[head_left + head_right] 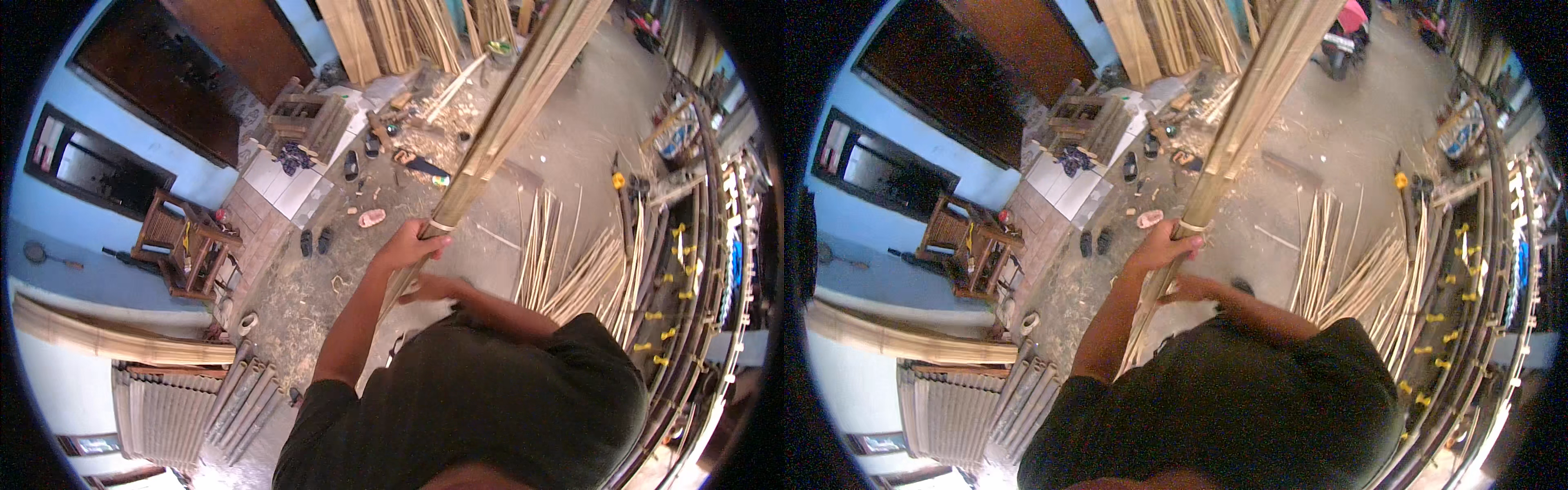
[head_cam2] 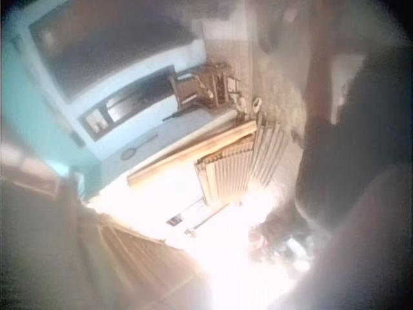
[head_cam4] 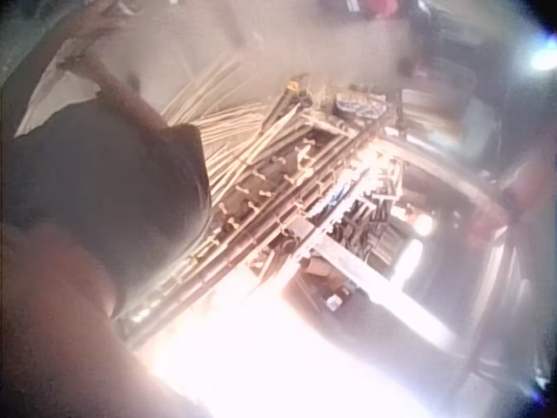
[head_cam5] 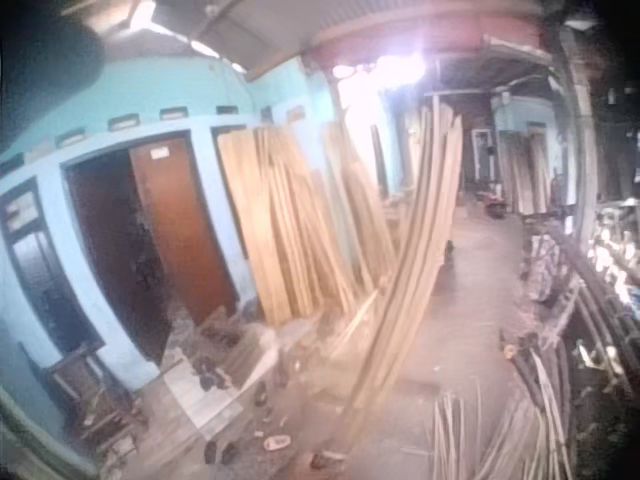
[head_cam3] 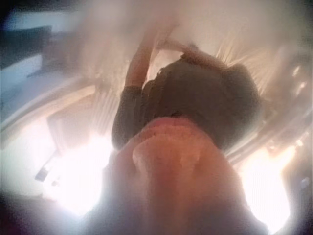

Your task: The person sits on the floor and sorts thin bamboo strips by hand, aligning them into neat bundles. They repeatedly pick up individual strips, compare lengths, and arrange them into organized piles on the floor.

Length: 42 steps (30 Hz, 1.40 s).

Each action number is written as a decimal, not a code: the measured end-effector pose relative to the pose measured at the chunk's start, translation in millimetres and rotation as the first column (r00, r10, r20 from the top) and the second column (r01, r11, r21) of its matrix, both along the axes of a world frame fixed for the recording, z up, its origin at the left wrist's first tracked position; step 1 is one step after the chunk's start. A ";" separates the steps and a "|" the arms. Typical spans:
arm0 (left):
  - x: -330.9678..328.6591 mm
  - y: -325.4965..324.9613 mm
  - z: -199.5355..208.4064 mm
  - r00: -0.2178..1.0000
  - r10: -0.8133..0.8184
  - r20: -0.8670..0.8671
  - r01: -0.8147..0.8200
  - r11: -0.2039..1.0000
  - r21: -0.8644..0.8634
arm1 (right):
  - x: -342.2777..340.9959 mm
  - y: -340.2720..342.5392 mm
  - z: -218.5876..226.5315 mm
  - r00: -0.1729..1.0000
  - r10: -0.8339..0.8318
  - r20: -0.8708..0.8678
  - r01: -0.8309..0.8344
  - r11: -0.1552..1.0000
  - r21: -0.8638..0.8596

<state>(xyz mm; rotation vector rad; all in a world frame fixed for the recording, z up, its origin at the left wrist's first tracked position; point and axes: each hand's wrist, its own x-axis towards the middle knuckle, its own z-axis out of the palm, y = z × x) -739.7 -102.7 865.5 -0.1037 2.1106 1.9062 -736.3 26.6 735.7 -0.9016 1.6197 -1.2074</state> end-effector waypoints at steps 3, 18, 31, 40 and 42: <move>2.6 -5.8 -37.9 0.998 -0.048 -0.046 0.048 0.999 0.002 | -41.7 53.0 15.3 0.927 -0.235 0.294 0.313 0.914 -0.259; 44.4 -47.7 -21.8 0.992 -0.072 -0.105 0.110 0.901 0.420 | -16.8 37.4 118.5 0.671 -0.592 -0.447 0.259 0.751 -0.607; 54.9 -33.9 -21.9 0.980 -0.078 -0.182 0.136 0.932 0.336 | -3.7 83.8 188.2 0.265 -0.131 -0.955 0.296 0.954 -0.049; 53.2 -16.8 -3.9 0.976 -0.144 -0.166 0.177 0.962 0.206 | -25.3 80.6 176.6 0.783 0.063 -0.619 0.174 0.933 0.316; 50.1 -7.8 -7.5 0.978 -0.135 -0.160 0.164 0.970 0.182 | -26.8 78.7 190.8 0.533 -0.097 -0.841 0.423 0.891 0.165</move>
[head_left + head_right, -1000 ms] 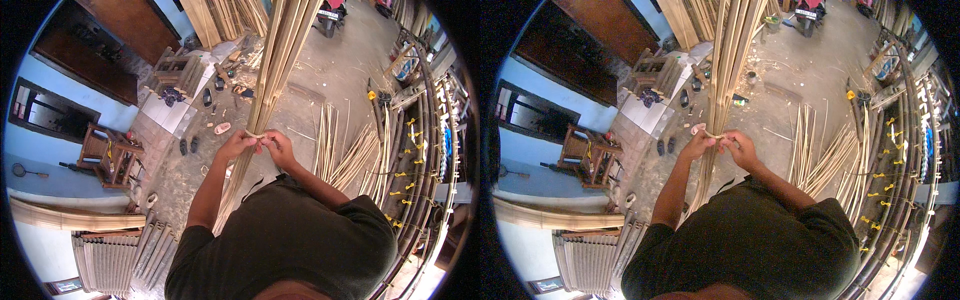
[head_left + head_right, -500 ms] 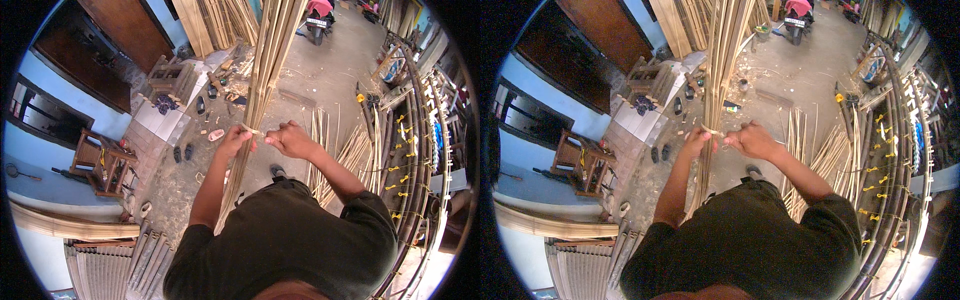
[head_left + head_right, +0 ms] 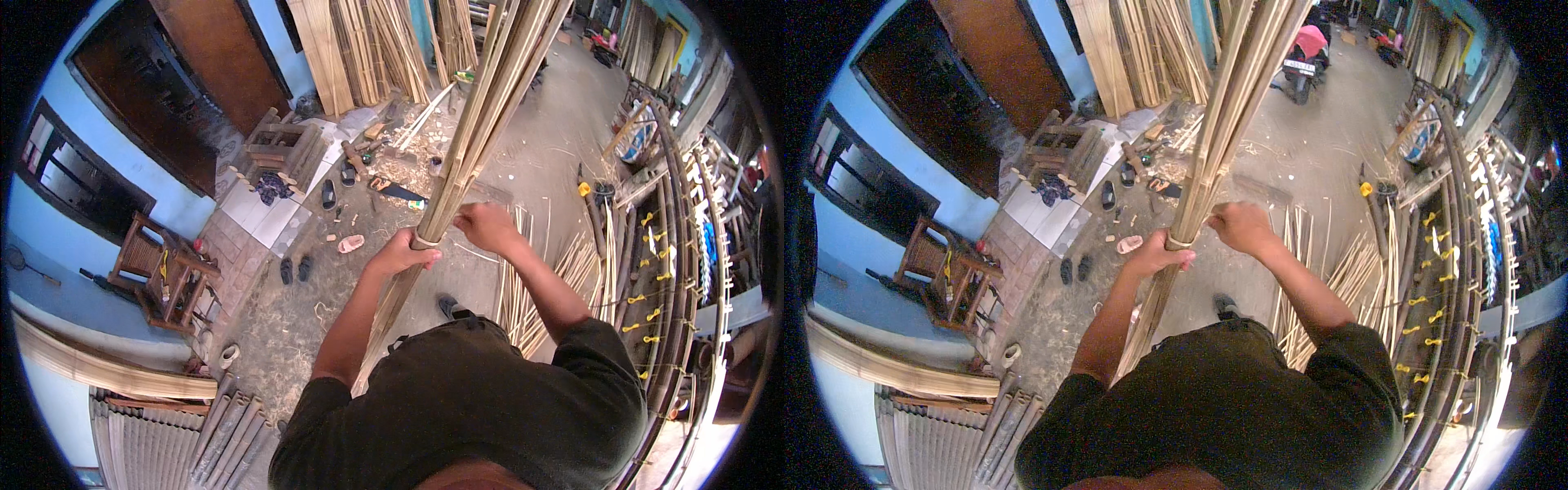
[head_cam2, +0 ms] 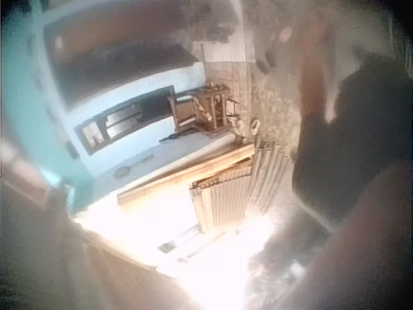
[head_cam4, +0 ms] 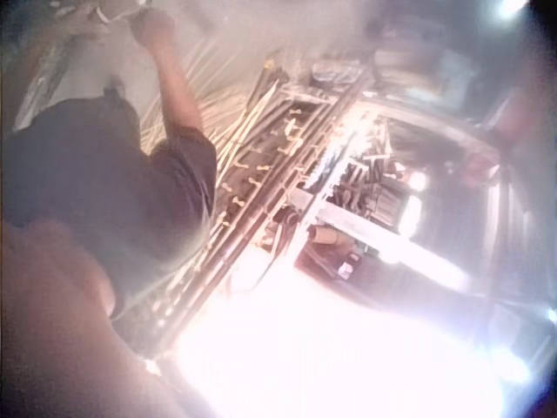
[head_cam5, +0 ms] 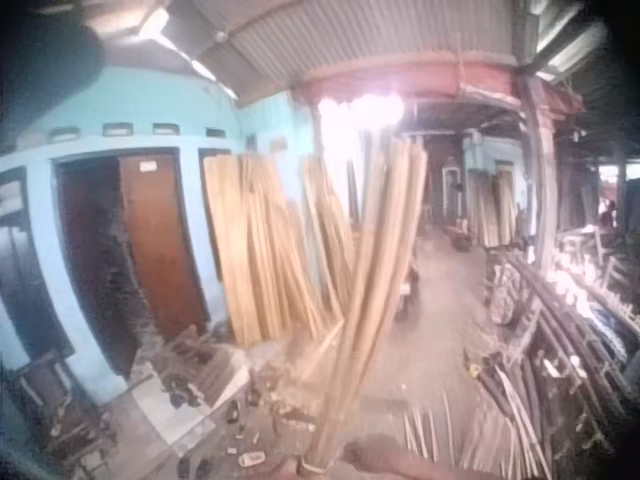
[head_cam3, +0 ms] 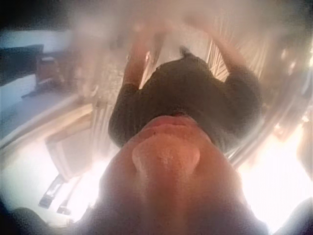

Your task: The person sits on the floor and sorts thin bamboo strips by hand, aligning them into neat bundles. They repeatedly pick up individual strips, compare lengths, and arrange them into organized piles on the floor.

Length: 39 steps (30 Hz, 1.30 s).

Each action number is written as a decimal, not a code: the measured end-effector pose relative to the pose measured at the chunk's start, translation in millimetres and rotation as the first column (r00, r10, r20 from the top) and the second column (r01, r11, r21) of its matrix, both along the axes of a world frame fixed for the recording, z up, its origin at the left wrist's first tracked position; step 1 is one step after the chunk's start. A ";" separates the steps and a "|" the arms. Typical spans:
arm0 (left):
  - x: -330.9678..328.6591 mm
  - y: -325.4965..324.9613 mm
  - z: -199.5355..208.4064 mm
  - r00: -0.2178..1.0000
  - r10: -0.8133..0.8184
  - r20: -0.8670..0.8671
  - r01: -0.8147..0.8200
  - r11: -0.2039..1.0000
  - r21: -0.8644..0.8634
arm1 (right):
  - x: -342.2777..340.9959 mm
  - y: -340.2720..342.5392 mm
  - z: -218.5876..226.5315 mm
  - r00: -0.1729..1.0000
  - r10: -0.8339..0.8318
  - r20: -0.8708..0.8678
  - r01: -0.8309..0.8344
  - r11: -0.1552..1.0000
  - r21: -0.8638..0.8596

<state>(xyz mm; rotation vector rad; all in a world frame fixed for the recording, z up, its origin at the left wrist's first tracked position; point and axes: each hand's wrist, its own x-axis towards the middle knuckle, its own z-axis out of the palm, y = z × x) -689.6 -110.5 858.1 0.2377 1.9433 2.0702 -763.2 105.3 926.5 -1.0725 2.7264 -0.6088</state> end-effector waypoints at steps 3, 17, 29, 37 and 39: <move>0.4 -18.1 -12.8 0.999 0.045 0.028 -0.045 0.999 0.024 | 26.0 -7.7 26.4 0.955 0.032 0.294 0.034 0.976 -0.215; -23.0 -2.5 -25.2 0.995 -0.009 0.095 -0.007 0.987 0.162 | 34.6 21.2 22.7 0.684 0.413 0.602 -0.112 0.874 -0.473; -37.8 7.5 -38.7 0.997 0.017 0.080 -0.023 0.997 0.067 | 9.6 42.0 -61.8 0.849 0.403 0.342 -0.202 0.845 -0.495; -53.5 21.9 -59.9 0.997 0.062 0.049 -0.059 0.996 -0.066 | 12.3 24.6 -1.2 0.751 -0.254 -0.610 0.090 0.954 -0.286; -54.4 23.7 -66.4 0.992 0.111 0.061 -0.115 0.991 0.064 | 29.5 8.3 -7.2 0.901 -0.224 -0.370 -0.010 0.844 -0.535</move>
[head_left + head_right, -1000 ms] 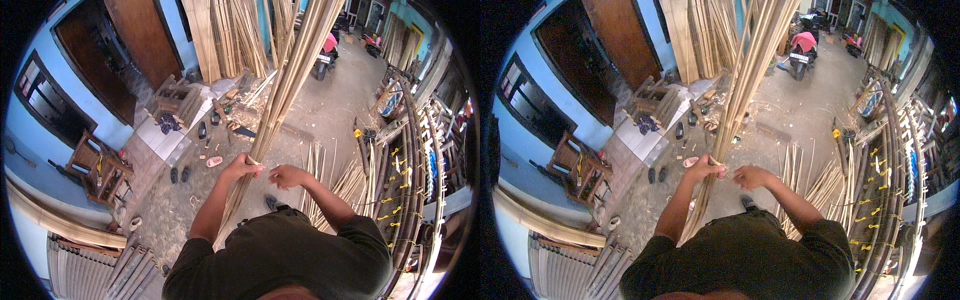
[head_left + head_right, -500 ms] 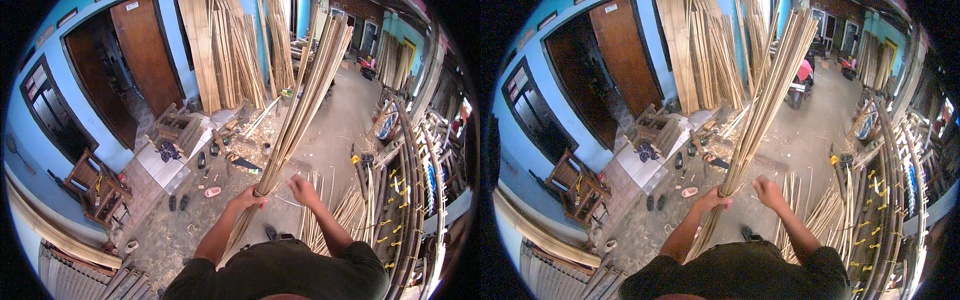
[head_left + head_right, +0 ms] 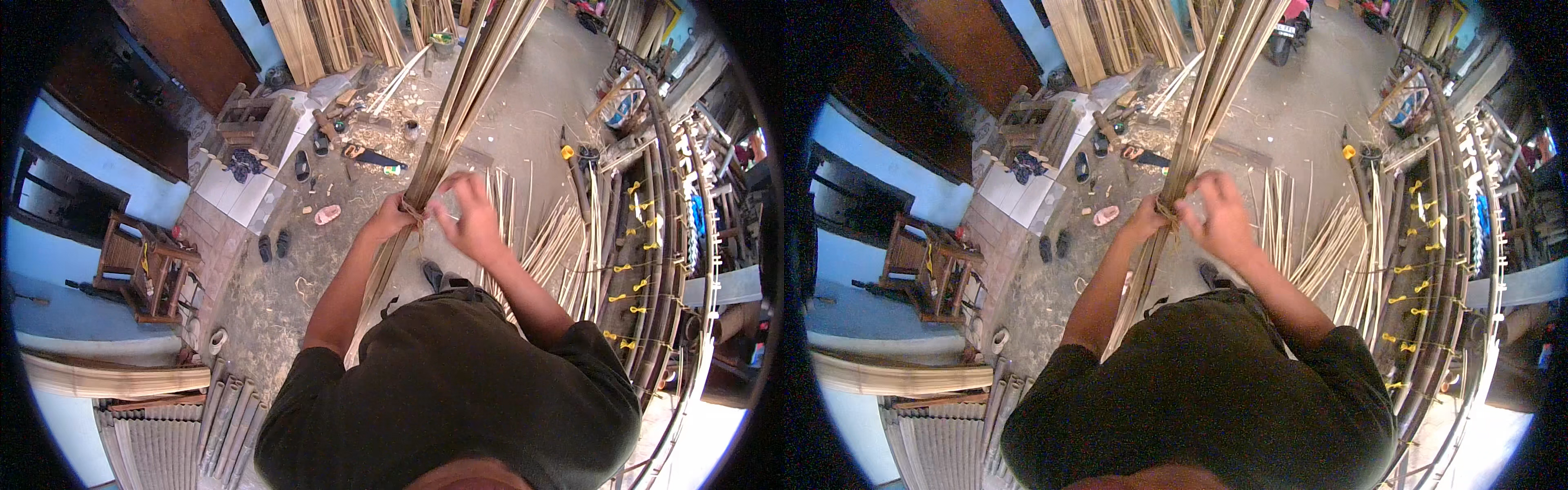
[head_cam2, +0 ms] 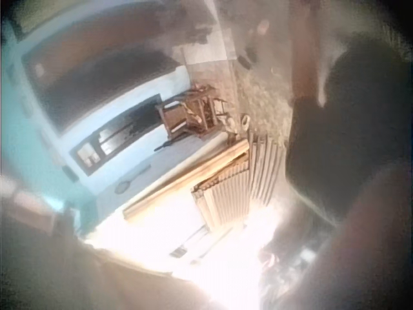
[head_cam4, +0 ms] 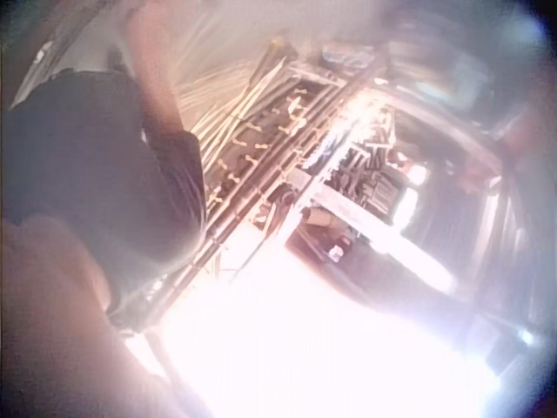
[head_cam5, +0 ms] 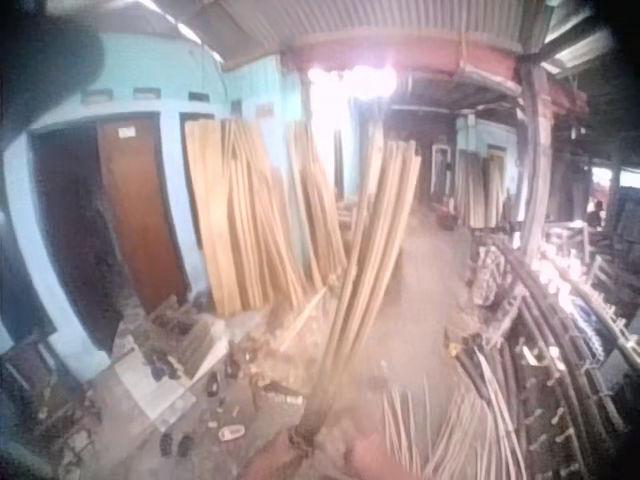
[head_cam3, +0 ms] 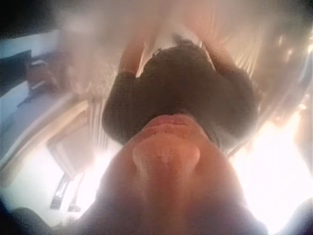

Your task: The person sits on the floor and sorts thin bamboo strips by hand, aligning them into neat bundles. They repeatedly pick up individual strips, compare lengths, and arrange them into organized piles on the floor.

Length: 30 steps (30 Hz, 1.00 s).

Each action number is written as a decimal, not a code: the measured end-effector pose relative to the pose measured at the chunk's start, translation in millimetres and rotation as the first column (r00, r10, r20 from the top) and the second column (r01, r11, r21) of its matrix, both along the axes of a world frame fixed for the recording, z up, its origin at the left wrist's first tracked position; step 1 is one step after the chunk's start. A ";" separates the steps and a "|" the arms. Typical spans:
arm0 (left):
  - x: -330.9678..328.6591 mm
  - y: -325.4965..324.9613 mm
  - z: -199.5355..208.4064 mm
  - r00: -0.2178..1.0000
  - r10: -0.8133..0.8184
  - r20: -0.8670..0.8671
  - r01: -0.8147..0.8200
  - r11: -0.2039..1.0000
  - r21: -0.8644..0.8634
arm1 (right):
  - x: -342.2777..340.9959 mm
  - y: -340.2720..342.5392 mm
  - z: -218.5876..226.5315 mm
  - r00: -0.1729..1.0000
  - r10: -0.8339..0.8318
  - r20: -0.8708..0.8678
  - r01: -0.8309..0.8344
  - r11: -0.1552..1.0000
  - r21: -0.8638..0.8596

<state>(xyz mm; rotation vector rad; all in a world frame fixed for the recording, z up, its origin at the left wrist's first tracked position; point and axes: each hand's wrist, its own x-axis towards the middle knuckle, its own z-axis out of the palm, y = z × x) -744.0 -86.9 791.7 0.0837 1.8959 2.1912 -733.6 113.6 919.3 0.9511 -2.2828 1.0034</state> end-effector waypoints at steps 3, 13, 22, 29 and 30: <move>-3.9 1.9 -1.7 0.994 -0.030 -0.105 0.035 0.999 0.042 | 19.2 -15.4 -45.2 0.972 -0.016 0.234 0.005 0.999 0.045; -26.6 -8.1 -43.1 0.993 -0.057 -0.100 0.029 0.965 -0.259 | 2.2 -20.1 -18.2 0.747 0.366 0.554 -0.277 0.930 -0.242; -50.0 21.3 -17.2 0.993 -0.087 0.074 0.106 0.944 -0.314 | -6.3 -3.7 80.6 0.709 0.700 0.090 -0.641 0.691 -0.334; -105.0 9.2 -62.3 0.982 -0.107 0.153 0.164 0.890 -0.426 | -147.8 94.9 30.3 0.564 0.503 0.655 -0.508 0.837 -0.205; -119.3 17.7 -66.3 0.981 -0.108 0.160 0.168 0.885 -0.434 | -175.5 133.2 -3.1 0.621 0.300 0.724 -0.344 0.934 -0.092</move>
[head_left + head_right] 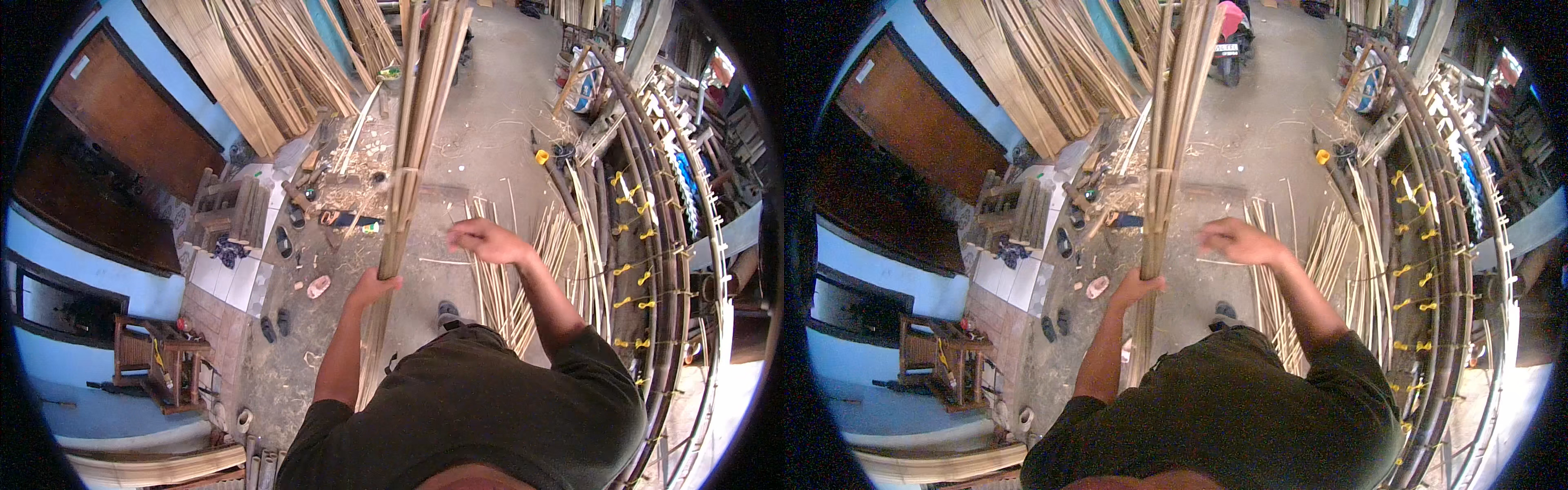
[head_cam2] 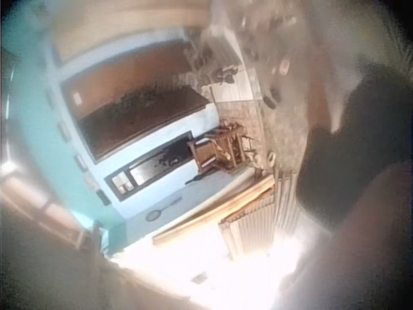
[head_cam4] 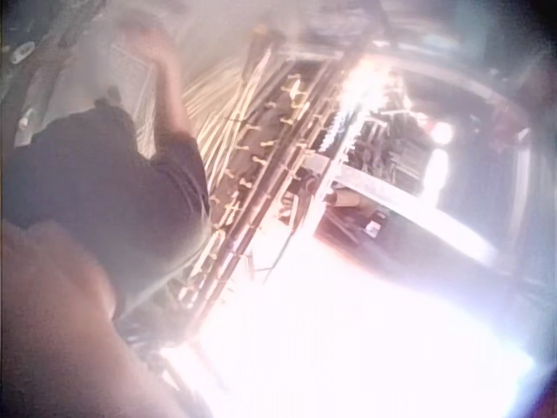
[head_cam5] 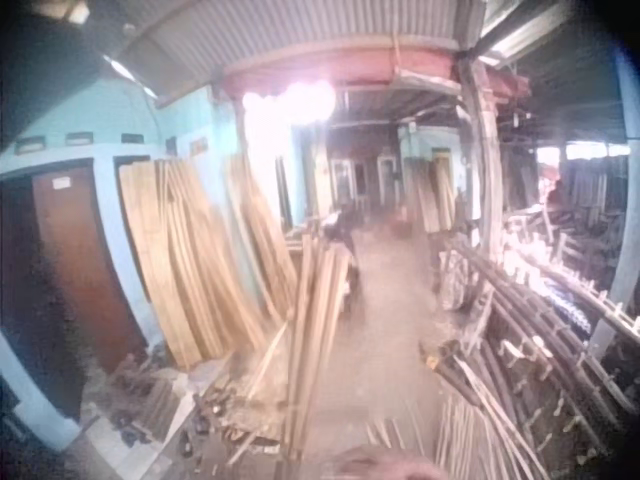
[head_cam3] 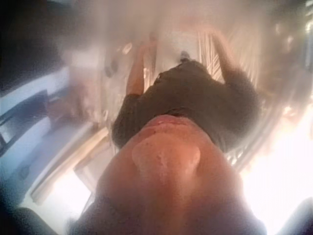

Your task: The person sits on the floor and sorts thin bamboo strips by hand, aligning them into neat bundles. They repeatedly pick up individual strips, compare lengths, and arrange them into organized piles on the floor.

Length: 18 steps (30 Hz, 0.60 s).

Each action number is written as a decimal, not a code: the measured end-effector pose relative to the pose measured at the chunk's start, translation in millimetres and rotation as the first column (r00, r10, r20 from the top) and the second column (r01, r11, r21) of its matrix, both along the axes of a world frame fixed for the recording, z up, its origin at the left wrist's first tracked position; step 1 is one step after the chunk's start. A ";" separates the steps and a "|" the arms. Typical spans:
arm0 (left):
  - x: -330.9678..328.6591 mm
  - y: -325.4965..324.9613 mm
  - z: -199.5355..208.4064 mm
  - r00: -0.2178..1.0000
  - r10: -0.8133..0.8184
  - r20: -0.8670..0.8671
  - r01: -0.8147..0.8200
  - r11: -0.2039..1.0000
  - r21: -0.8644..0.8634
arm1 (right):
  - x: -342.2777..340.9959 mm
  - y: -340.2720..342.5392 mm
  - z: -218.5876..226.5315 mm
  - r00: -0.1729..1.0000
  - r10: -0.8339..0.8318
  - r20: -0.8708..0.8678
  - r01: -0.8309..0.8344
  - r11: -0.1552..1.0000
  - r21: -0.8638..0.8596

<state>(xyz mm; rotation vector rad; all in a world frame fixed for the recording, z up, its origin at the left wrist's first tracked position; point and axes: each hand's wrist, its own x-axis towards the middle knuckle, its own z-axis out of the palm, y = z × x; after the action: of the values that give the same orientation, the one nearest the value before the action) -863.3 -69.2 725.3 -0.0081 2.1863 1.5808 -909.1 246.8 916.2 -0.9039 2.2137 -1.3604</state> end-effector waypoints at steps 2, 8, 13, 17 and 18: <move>-10.9 -6.2 -4.5 0.999 0.036 0.030 -0.034 0.998 -0.053 | -31.3 65.6 -48.5 0.940 -0.273 0.205 0.192 0.919 0.344; -49.1 -40.4 -18.4 0.996 0.074 0.040 -0.072 0.995 -0.066 | -94.0 227.0 -231.7 0.993 -0.029 0.118 -0.075 0.616 0.784; -90.7 -40.7 -25.3 0.995 0.036 0.091 -0.013 0.971 -0.239 | -208.4 241.2 -316.1 0.995 0.038 0.090 -0.096 0.535 0.840; -109.8 -56.5 -77.4 0.957 0.038 0.288 0.015 0.983 -0.182 | -366.2 101.0 -217.6 0.925 -0.236 -0.299 0.372 0.724 0.581; -109.3 -62.2 -81.4 0.946 0.060 0.318 -0.010 0.988 -0.155 | -385.8 47.1 -160.8 0.882 -0.326 -0.339 0.469 0.671 0.575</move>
<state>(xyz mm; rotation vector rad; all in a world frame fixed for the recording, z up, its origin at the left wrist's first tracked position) -972.6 -131.3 644.0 -0.3314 2.0479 1.3191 -1294.9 294.0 755.4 -0.3090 2.8810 -0.5314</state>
